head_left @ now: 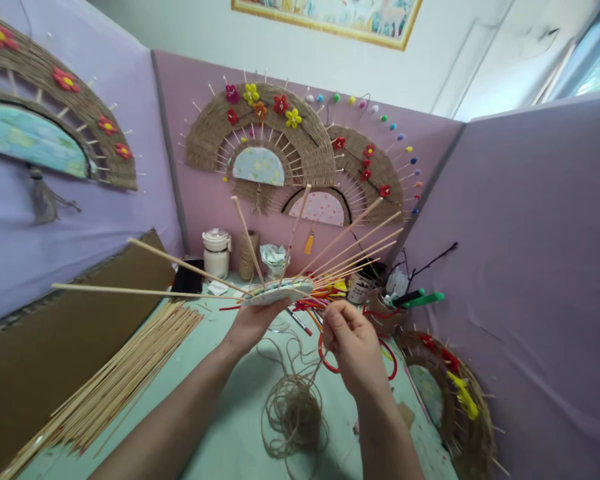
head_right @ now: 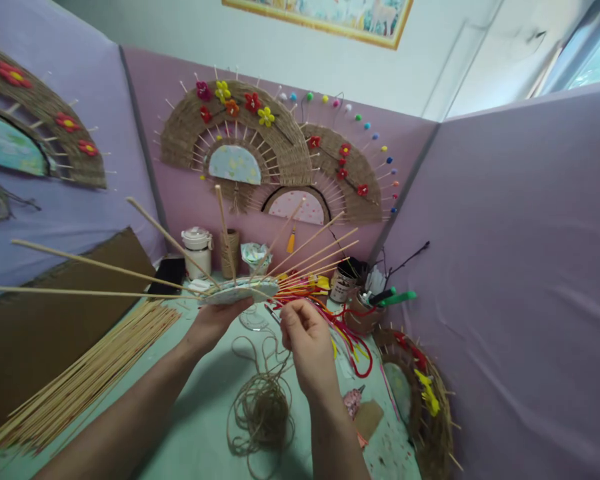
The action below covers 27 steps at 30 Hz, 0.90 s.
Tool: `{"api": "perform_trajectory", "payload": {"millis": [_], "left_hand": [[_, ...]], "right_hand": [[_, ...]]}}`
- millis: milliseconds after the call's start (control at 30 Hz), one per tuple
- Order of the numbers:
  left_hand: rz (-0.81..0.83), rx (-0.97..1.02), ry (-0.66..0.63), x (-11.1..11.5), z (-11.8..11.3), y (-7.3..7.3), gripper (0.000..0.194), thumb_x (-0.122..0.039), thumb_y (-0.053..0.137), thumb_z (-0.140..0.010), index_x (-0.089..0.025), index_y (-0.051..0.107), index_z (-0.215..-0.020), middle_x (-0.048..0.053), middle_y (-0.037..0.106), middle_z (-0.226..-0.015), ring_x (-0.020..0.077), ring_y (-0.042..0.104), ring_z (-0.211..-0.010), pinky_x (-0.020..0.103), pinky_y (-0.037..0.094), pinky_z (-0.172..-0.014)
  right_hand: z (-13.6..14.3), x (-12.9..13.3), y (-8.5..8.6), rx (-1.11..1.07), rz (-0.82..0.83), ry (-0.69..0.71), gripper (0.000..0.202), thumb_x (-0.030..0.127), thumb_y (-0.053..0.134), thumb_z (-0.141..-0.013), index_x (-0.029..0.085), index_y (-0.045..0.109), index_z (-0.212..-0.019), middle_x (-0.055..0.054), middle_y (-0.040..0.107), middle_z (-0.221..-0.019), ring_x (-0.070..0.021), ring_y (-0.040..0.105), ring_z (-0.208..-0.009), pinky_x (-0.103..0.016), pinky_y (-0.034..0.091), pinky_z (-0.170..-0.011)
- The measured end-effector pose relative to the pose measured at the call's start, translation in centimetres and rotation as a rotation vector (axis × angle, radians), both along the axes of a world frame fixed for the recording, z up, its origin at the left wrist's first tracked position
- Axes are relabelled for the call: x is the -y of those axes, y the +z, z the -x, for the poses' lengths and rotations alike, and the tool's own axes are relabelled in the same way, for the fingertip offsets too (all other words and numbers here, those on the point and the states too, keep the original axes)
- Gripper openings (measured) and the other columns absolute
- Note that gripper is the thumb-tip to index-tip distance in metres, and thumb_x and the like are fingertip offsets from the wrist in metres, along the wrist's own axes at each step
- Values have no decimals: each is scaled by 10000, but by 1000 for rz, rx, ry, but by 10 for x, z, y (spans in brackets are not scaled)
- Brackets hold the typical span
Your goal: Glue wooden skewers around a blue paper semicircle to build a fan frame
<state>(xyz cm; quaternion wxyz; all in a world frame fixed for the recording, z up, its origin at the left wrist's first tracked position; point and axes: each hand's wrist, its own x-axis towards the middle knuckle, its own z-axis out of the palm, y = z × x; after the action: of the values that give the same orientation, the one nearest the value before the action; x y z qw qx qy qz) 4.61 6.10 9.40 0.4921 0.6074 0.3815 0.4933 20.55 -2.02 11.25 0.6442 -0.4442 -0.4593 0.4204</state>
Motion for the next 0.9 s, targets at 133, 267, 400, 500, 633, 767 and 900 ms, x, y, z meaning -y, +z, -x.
{"api": "perform_trajectory", "payload": {"millis": [133, 267, 400, 500, 633, 767, 900], "left_hand": [[59, 8, -80, -2, -4, -8, 483, -525, 744, -688, -192, 745, -1038, 68, 741, -1100, 301, 648, -1086, 446, 463, -1017], [105, 42, -85, -2, -9, -12, 447, -484, 805, -619, -195, 758, -957, 74, 758, -1030, 307, 669, -1014, 447, 494, -970], [178, 75, -63, 0, -12, -9, 460, -457, 845, -554, -196, 754, -922, 76, 764, -995, 312, 674, -988, 448, 501, -950], [172, 102, -86, 1, -14, -7, 465, -447, 847, -560, -194, 750, -939, 78, 758, -1024, 308, 660, -1035, 428, 486, -974], [154, 105, -119, 1, -14, -8, 492, -462, 838, -582, -196, 746, -986, 76, 753, -1047, 306, 654, -1048, 423, 486, -974], [158, 106, -128, 0, -13, -11, 559, -500, 822, -601, -182, 726, -1051, 89, 739, -1098, 306, 643, -1078, 426, 483, -978], [172, 133, -122, -1, -13, -13, 584, -496, 827, -602, -150, 715, -1060, 120, 724, -1132, 315, 638, -1088, 438, 490, -966]], "right_hand": [[-11, -6, 8, 172, -171, -340, 219, 388, 643, -847, 178, 628, -783, 40, 527, -632, -95, 448, -581, -212, 366, -542], [-12, -17, 11, 251, -243, -534, 210, 362, 642, -836, 164, 651, -768, 10, 602, -673, -126, 528, -638, -240, 427, -612], [-14, -24, 7, 264, -205, -540, 236, 383, 654, -822, 156, 657, -754, 3, 621, -648, -136, 542, -620, -248, 439, -599], [-16, -28, 3, 266, -182, -544, 245, 385, 665, -813, 153, 654, -733, 11, 607, -618, -129, 525, -597, -242, 429, -583], [-16, -30, 0, 262, -151, -535, 272, 402, 665, -812, 152, 642, -706, 23, 581, -589, -116, 499, -572, -231, 409, -559], [-14, -30, -1, 271, -131, -517, 302, 429, 664, -807, 152, 636, -690, 18, 598, -591, -118, 505, -566, -233, 398, -548], [-13, -30, 0, 273, -119, -500, 307, 435, 669, -802, 155, 629, -683, 21, 595, -579, -114, 491, -547, -234, 382, -532]]}}
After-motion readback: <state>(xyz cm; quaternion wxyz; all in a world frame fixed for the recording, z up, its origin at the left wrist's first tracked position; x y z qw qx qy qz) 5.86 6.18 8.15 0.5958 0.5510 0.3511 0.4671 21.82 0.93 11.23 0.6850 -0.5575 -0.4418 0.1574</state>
